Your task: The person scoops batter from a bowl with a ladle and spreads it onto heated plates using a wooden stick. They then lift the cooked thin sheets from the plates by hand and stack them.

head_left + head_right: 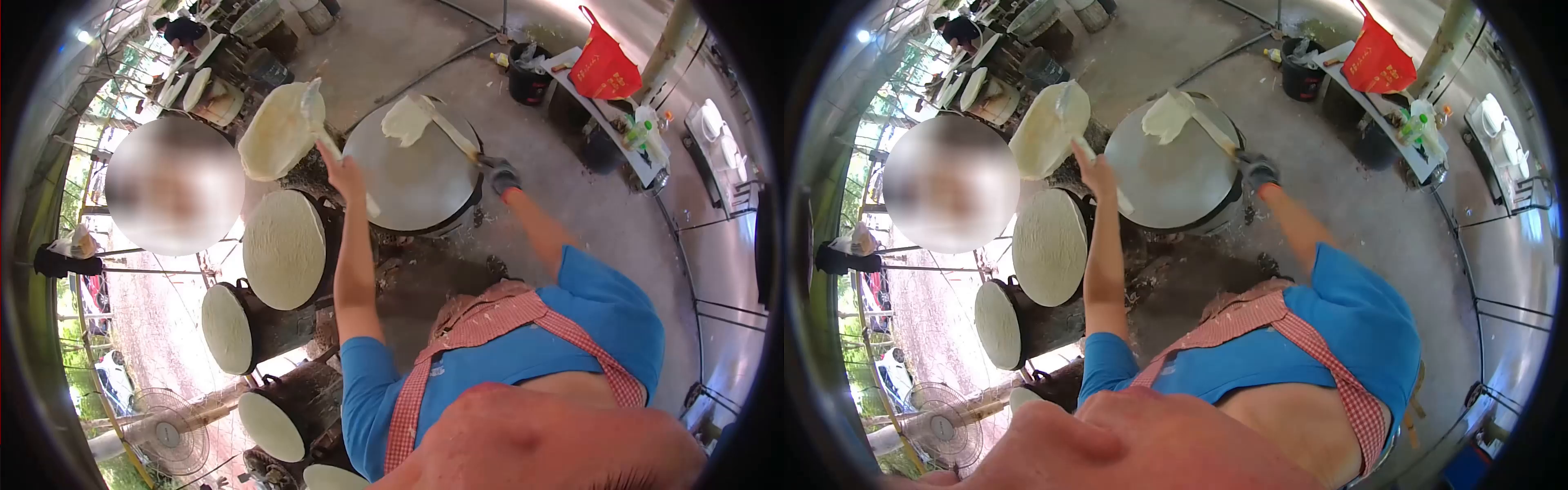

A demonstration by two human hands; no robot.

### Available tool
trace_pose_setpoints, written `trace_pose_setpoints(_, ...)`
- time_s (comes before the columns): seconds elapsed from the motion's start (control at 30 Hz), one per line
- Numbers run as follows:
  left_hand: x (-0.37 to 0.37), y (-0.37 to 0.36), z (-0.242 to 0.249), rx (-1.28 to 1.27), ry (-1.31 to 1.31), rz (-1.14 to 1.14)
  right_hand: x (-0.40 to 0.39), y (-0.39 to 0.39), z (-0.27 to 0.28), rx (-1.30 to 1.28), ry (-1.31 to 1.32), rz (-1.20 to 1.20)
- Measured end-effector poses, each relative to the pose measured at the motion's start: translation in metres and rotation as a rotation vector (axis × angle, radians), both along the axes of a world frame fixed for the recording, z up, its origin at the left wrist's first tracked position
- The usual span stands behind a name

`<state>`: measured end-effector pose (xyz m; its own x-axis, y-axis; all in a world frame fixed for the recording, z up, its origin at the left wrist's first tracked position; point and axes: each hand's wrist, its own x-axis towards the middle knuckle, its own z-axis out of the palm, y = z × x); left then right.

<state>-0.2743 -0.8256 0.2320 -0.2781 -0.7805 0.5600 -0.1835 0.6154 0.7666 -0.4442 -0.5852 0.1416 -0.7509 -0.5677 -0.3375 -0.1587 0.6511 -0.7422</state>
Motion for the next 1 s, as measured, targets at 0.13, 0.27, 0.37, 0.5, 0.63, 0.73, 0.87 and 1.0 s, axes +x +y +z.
trace_pose_setpoints(0.13, 0.070, 0.042, -0.027, 0.522, -0.109, -0.133, -0.005, -0.074, -0.067, -0.128, 0.429, 0.188)
trace_pose_setpoints(0.27, 0.164, 0.132, -0.051, 0.870, -0.080, -0.161, -0.009, -0.017, -0.007, 0.067, 0.536, 0.406)
trace_pose_setpoints(0.37, 0.203, 0.163, -0.067, 1.010, -0.088, -0.161, 0.009, -0.003, -0.035, -0.568, -0.514, -0.096)
trace_pose_setpoints(0.5, 0.219, 0.171, -0.060, 1.084, -0.052, -0.147, 0.031, -0.057, -0.095, -0.410, 0.159, 0.219)
trace_pose_setpoints(0.63, 0.257, 0.180, -0.042, 1.076, -0.042, -0.073, -0.013, 0.010, -0.010, -0.452, -0.481, -0.104)
trace_pose_setpoints(0.73, 0.257, 0.182, -0.044, 1.233, 0.096, -0.015, 0.029, -0.013, -0.005, -0.491, -0.597, -0.103)
trace_pose_setpoints(0.87, 0.242, 0.184, -0.034, 1.303, 0.184, -0.005, 0.023, -0.016, -0.020, -0.493, -0.274, 0.235)
trace_pose_setpoints(1.0, 0.242, 0.194, -0.022, 1.227, 0.246, 0.012, -0.037, -0.012, 0.055, -0.359, -0.655, -0.060)
